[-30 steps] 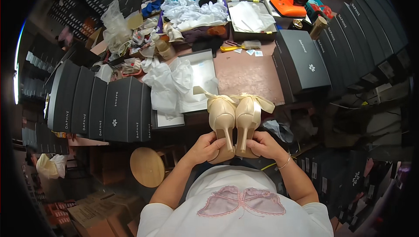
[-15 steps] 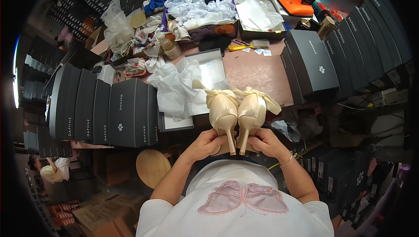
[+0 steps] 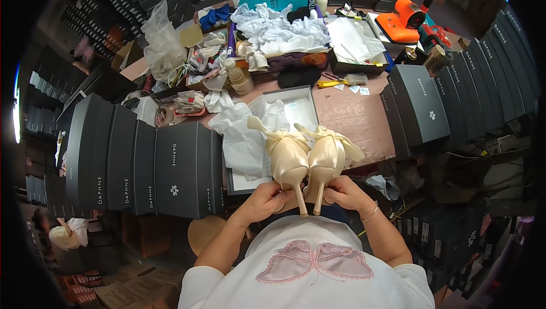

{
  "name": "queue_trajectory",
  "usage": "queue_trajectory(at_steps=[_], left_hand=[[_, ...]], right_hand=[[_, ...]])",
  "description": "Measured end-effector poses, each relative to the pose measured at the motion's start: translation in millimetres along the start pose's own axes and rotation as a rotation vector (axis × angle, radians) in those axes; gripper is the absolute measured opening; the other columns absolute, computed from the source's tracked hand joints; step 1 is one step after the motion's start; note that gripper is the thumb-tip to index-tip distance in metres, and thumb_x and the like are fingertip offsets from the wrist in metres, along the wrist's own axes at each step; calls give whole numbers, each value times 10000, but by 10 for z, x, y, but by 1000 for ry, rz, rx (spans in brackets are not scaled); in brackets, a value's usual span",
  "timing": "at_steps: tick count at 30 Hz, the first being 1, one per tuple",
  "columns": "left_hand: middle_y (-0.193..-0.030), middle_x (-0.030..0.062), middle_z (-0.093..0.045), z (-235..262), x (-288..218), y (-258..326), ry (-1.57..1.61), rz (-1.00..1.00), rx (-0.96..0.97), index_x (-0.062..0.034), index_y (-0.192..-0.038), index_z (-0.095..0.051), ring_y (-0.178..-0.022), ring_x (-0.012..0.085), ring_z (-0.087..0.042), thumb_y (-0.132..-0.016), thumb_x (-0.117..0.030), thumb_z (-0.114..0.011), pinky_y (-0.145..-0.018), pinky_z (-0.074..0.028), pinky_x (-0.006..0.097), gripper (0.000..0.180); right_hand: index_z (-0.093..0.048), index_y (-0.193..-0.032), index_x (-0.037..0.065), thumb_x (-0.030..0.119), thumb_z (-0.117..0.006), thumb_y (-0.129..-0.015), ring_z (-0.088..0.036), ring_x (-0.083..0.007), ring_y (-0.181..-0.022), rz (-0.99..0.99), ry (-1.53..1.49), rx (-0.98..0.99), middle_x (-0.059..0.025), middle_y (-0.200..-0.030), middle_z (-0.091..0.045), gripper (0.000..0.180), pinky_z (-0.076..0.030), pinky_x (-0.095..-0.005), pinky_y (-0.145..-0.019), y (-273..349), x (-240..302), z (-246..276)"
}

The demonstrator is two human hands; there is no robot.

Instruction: Packing pairs of high-heeled shoes into boxes with tissue paper and tags.

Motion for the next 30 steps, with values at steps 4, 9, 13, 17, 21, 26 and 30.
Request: queue_trajectory(at_steps=[4, 9, 13, 17, 21, 26, 30], left_hand=[[-768, 20, -574, 115, 2, -11, -40, -66, -30, 16, -1062, -610, -673, 82, -487, -950, -144, -546, -599, -430, 251, 206], [-866, 30, -612, 190, 119, -170, 47, 90, -126, 33, -1069, -601, -760, 101, -542, -983, -225, -501, -700, -460, 247, 290], [-1101, 111, -633, 110, 95, -489, 499, 119, -43, 10, -1192, -553, -998, 192, -620, -1022, -382, -344, -901, -483, 327, 475], [-1107, 125, -633, 94, 46, -681, 617, 101, -139, 5, -1223, -530, -1005, 201, -618, -1019, -394, -350, -906, -478, 335, 484], [-1082, 108, -634, 19, -24, -903, 618, 101, -175, 2, -1215, -532, -1006, 186, -607, -1015, -385, -376, -903, -477, 331, 462], [-968, 59, -644, 30, -74, -925, 307, 82, -271, -5, -1146, -569, -937, 148, -605, -986, -364, -470, -848, -490, 324, 405], [-864, 175, -650, -378, -568, -1086, -826, 60, 93, -7, -957, -617, -774, 372, -624, -821, -226, -626, -676, -487, 451, 257]], right_hand=[[-625, -1008, -21, 165, -569, -952, -416, -36, -633, 91, 69, -14, 34, -742, -548, 203, -373, -198, -536, -112, 163, -35], [-624, -993, -27, 164, -566, -945, -432, -29, -653, -99, -17, 10, 46, -761, -552, 206, -386, -188, -558, -263, -74, 193], [-632, -957, -20, 179, -552, -936, -474, -27, -682, -180, 72, -164, 52, -782, -561, 215, -409, -195, -579, -335, -17, 743], [-627, -937, -23, 205, -576, -906, -549, -96, -679, -220, 212, -383, -1, -768, -601, 236, -455, -264, -604, -404, -84, 1943], [-627, -1007, -31, 237, -611, -873, -634, -347, -739, -314, 1125, -370, -175, -882, -663, 300, -500, -414, -691, -706, -730, 2974], [-580, -1140, -17, 253, -663, -837, -622, -305, -932, 31, 818, -479, -184, -1044, -631, 414, -494, -412, -779, -751, 214, 2595], [-524, -1241, -31, 287, -674, -849, -574, -217, -1064, -276, 36, 146, -129, -1172, -589, 526, -478, -336, -875, -764, -6, 1665]])
Point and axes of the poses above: each hand's wrist, its own y-axis away from the middle knuckle, its own z-axis out of the back of the hand, x = y × z, the point moved 9 cm from there along -y, towards the middle knuckle
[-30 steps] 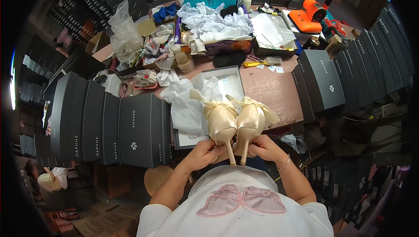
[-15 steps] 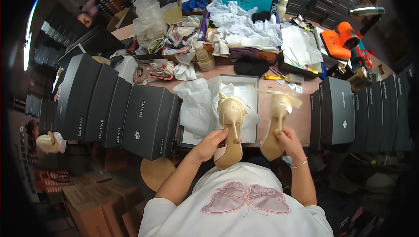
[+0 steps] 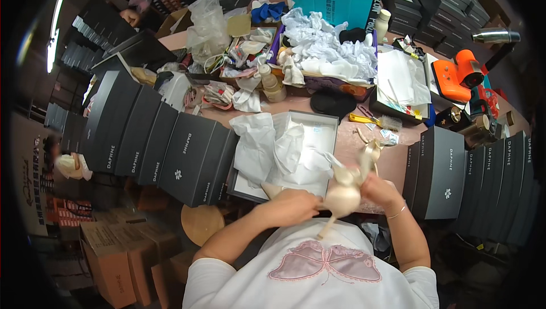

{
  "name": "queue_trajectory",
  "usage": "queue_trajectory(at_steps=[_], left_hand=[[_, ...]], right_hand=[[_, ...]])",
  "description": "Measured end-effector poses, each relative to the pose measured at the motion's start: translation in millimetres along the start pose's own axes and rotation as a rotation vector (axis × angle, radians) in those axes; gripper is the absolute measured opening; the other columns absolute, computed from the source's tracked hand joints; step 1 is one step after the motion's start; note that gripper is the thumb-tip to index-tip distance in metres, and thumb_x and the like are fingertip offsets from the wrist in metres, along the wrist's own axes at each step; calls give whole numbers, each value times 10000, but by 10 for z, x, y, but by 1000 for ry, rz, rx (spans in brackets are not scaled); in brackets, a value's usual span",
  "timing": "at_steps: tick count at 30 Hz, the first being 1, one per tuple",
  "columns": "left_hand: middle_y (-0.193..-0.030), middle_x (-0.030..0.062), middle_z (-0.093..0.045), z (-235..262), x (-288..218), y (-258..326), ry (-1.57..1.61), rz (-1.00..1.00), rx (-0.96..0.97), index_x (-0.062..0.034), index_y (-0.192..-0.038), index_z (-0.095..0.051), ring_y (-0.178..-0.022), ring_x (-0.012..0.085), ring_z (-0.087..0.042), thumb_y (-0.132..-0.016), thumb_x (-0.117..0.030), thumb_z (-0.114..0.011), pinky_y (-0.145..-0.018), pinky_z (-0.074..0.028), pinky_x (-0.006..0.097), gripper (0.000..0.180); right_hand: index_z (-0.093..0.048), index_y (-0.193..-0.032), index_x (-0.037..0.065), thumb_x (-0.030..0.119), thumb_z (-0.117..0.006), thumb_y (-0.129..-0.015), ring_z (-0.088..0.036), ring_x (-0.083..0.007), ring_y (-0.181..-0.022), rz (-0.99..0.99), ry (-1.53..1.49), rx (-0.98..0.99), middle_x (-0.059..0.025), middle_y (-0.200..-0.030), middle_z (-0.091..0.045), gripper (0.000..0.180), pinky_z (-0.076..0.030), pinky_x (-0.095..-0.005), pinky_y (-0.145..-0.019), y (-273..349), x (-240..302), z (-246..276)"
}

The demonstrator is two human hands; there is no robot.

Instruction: Packing pairs of high-heeled shoes into boxes with tissue paper and tags.

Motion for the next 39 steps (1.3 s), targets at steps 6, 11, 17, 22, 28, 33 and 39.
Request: queue_trajectory(at_steps=[6, 11, 17, 22, 28, 33, 39], left_hand=[[-966, 142, -624, 502, -54, 123, 30, -435, -385, -21, -987, -625, -968, 316, -577, -836, -201, -641, -853, -449, 418, 235], [-994, 200, -640, 1302, 1559, 276, -188, 238, -1042, 11, -1088, -615, -943, 357, -608, -833, -293, -651, -838, -475, 438, 399], [-755, 130, -649, 1215, 1776, -623, 112, 181, -642, 34, -1032, -624, -683, 280, -640, -830, -173, -604, -661, -497, 405, 290], [-763, 19, -617, 1724, 690, -114, 634, -78, -1034, -5, -1015, -626, -679, 57, -548, -838, -11, -607, -608, -447, 215, 178], [-766, -28, -590, 1506, 545, 187, 694, -208, -1207, -23, -1078, -618, -644, 39, -498, -860, -1, -608, -572, -405, 193, 219], [-742, 61, -574, 1235, 534, 106, 364, -142, -1044, -8, -999, -666, -622, 126, -509, -825, -26, -632, -564, -411, 253, 178], [-721, 31, -566, 1122, -492, 358, 246, -510, -929, -22, -1004, -694, -614, 119, -518, -793, -9, -658, -552, -413, 255, 215]], right_hand=[[-484, -1253, -68, 302, -751, -755, -603, -245, -1062, -63, -426, 25, -171, -1172, -590, 676, -485, -367, -925, 499, -213, -449], [-505, -1209, -48, 331, -756, -717, -615, -262, -1046, 180, -572, -331, -165, -1150, -599, 670, -506, -383, -902, 906, -75, -246], [-424, -1299, 26, 334, -744, -740, -616, -301, -1056, 492, -698, -425, -186, -1174, -591, 714, -508, -426, -918, 1137, 286, -354], [-409, -1341, 59, 521, -641, -757, -621, -361, -1027, 602, -748, -338, -193, -1182, -589, 780, -552, -536, -792, 1097, 513, -585], [-412, -1325, 6, 327, -587, -885, -592, -366, -1092, 466, -843, -423, -216, -1260, -541, 573, -524, -589, -844, 549, 120, -418], [-413, -1318, -27, 313, -574, -905, -567, -341, -1142, 528, -842, -143, -210, -1276, -527, 558, -507, -511, -924, 856, 430, -713], [-506, -1242, -25, 208, -637, -889, -574, -273, -1116, 620, -954, -594, -158, -1203, -583, 443, -498, -431, -930, 505, 581, -984]])
Point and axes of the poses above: each hand's wrist, its own y-axis away from the middle knuckle, its own z-axis out of the back of the hand, x = y × z, the point moved 9 cm from there along -y, towards the middle knuckle
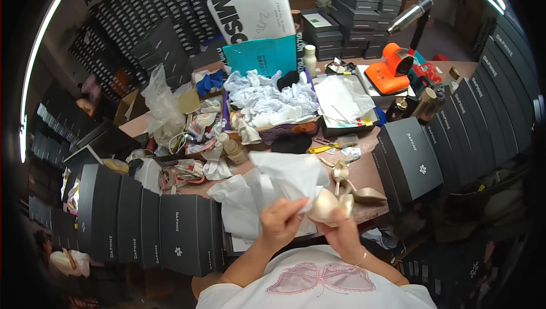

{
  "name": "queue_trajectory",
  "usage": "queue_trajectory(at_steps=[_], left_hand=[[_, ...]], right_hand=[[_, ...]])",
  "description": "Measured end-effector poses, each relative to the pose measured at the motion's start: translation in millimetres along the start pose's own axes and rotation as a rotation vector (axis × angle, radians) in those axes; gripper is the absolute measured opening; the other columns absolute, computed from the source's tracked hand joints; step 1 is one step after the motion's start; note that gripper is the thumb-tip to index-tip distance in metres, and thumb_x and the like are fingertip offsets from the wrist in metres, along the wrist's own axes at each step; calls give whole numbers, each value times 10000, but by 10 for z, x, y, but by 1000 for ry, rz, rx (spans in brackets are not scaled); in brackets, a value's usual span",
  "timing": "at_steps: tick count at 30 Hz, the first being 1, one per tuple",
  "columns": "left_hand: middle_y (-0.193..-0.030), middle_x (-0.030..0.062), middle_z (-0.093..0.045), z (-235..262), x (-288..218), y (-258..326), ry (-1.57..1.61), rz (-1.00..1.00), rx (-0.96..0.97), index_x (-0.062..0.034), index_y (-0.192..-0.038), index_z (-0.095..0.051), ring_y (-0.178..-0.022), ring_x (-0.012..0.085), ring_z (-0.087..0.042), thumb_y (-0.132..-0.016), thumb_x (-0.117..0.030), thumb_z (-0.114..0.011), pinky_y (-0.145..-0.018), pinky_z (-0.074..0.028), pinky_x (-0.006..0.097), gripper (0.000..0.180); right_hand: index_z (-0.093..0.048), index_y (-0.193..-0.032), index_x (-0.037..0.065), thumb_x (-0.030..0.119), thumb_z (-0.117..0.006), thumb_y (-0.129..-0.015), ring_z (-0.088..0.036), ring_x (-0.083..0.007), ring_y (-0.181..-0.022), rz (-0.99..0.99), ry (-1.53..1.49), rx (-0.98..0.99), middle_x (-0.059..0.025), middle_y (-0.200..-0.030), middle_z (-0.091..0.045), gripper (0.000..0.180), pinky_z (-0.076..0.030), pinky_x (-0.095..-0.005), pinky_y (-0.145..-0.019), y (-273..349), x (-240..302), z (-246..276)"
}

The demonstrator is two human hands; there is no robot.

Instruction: Packing pairs of high-heeled shoes into boxes with tissue paper and tags.

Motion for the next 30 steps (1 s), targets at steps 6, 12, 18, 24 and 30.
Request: queue_trajectory(at_steps=[6, 12, 18, 24, 30], left_hand=[[-700, 72, -569, -480, 52, 243, -32, -70, 133, -50, -1016, -701, -553, 206, -533, -692, 66, -665, -509, -417, 303, 346], [-710, 79, -587, -884, -165, 322, 137, -182, 279, -41, -1038, -680, -557, 216, -549, -703, 61, -666, -506, -430, 308, 351], [-1070, 148, -626, -1281, -4, 637, 336, -114, 757, -8, -1235, -543, -774, 237, -647, -794, -132, -731, -682, -536, 314, 495], [-1222, 142, -515, -2661, 2159, 1291, 673, 1476, 358, 1, -1325, -377, -1071, 203, -515, -875, -387, -653, -885, -435, 310, 655], [-1139, 170, -583, -3299, 2844, 1327, 166, 1326, 252, 28, -1215, -493, -1098, 267, -559, -847, -338, -658, -945, -432, 400, 545]], right_hand=[[-571, -1135, 30, 143, -590, -859, -586, -203, -1011, 295, 634, 88, -120, -1077, -625, 299, -455, -360, -860, -435, -67, 443], [-520, -1231, 72, 203, -567, -898, -546, -251, -1106, 687, 1342, 313, -122, -1196, -566, 361, -412, -358, -967, -303, -2, 317], [-481, -1277, 33, 171, -538, -918, -535, -247, -1115, 775, 1474, -23, -133, -1217, -541, 389, -449, -346, -934, -246, 568, 1167], [-472, -1286, 16, 200, -515, -907, -500, -302, -1168, 479, 1965, 45, -161, -1268, -516, 424, -389, -400, -1013, 475, 1260, 1636], [-481, -1277, 6, 211, -507, -886, -472, -353, -1205, 404, 2327, 329, -188, -1301, -496, 442, -341, -446, -1066, 686, 1178, 1138]])
Point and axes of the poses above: each hand's wrist, its own y-axis away from the middle knuckle, its own z-axis out of the back of the hand, x = y × z, the point moved 9 cm from there along -y, towards the middle knuckle
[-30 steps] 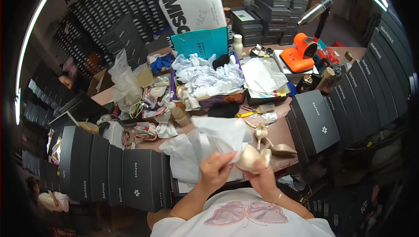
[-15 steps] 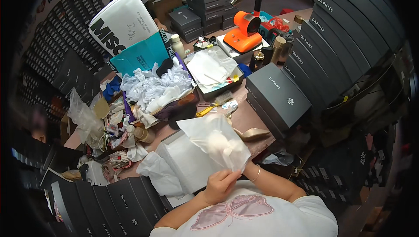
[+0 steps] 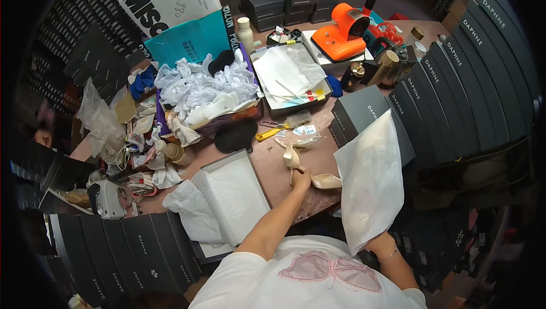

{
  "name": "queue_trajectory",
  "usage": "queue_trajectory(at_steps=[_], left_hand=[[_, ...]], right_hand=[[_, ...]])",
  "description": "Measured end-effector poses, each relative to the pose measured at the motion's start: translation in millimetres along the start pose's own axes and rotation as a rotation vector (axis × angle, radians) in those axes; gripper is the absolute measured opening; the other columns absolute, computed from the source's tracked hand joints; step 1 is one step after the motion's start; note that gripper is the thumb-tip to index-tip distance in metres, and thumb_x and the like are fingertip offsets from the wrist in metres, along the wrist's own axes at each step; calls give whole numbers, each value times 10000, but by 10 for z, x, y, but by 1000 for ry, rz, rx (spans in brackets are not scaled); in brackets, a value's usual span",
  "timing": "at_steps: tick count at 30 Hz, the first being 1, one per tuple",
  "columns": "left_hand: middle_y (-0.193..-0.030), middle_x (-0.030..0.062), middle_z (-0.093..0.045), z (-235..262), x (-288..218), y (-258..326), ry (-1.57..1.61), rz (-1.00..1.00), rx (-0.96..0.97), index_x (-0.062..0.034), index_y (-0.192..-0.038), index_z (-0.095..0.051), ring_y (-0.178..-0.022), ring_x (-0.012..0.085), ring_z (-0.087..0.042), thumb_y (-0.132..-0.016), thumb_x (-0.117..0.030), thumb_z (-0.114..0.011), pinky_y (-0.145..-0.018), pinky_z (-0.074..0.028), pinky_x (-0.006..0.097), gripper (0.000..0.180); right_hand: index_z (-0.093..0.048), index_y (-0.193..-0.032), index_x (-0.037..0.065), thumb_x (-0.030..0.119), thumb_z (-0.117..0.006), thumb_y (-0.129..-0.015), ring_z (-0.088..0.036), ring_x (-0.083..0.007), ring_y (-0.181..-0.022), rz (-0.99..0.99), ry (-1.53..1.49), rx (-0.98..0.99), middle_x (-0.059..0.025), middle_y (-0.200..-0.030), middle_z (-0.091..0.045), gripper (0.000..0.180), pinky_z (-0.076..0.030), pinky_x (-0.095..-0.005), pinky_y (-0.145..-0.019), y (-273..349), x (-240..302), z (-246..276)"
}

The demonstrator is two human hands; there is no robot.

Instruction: Packing pairs of high-heeled shoes into boxes with tissue paper and tags.

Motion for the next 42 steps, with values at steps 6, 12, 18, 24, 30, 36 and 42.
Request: queue_trajectory(at_steps=[6, 12, 18, 24, 30, 36, 42], left_hand=[[-995, 69, -616, 792, -400, 531, 514, -342, 358, 50, -1067, -579, -915, 137, -581, -914, -152, -543, -819, -464, 298, 256], [-1111, 68, -606, 1960, -780, 1265, 171, -436, 465, 18, -1176, -522, -1014, 151, -593, -904, -86, -554, -893, -475, 290, 293], [-998, -6, -580, 1756, -175, 2084, 100, -215, 1117, 8, -1143, -545, -866, 63, -515, -889, -151, -609, -765, -438, 215, 306], [-1033, 33, -646, 1758, -232, 2497, -120, -246, 1209, 31, -1259, -524, -878, 126, -577, -867, -202, -659, -793, -470, 267, 475], [-712, 124, -614, 4539, -237, 1025, -243, -308, -343, -47, -1407, -329, -487, 200, -595, -928, -302, -548, -479, -495, 318, 585], [-661, 161, -610, 4955, 79, 312, -509, -322, -722, 9, -803, -653, -634, 324, -632, -915, -327, -491, -592, -494, 396, 389], [-695, 121, -547, 3844, -796, 2310, -438, -1042, -856, -39, -727, -600, -661, 322, -557, -757, -48, -676, -571, -446, 415, 82]], right_hand=[[-601, -1140, 8, 219, -541, -834, -579, -325, -1081, -12, 234, 205, -209, -1144, -600, 377, -441, -436, -927, -567, -705, -1216], [-621, -1110, 6, 230, -666, -786, -646, -292, -918, 201, -26, 651, -173, -1076, -638, 397, -520, -379, -742, -1397, 97, -851], [-256, -1464, 36, 376, -857, -607, -217, -293, -1416, 622, -1036, 441, -171, -1494, -312, 1101, -253, -411, -1117, -2060, 1189, 601], [-611, -1199, -8, 242, -852, -672, -390, -311, -1319, 729, -1269, 1207, -179, -1380, -472, 631, -349, -393, -1050, -1463, 1846, -87], [-688, -970, -59, 122, -798, -683, -562, -277, -1111, 48, -1463, 873, -228, -1237, -556, 357, -452, -338, -907, -1174, 987, -359], [-669, -931, -82, 307, -766, -654, -593, -307, -1033, -176, -1795, 281, -250, -1124, -585, 487, -495, -378, -857, -1287, 778, -146], [-576, -1149, -29, 549, -556, -849, -587, -389, -1061, -128, -2202, 539, -213, -1204, -570, 652, -521, -475, -849, -1616, 1395, -202]])
Point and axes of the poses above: each hand's wrist, its own y-axis away from the middle knuckle, its own z-axis out of the back of the hand, x = y × z, the point moved 9 cm from there along -y, towards the middle knuckle
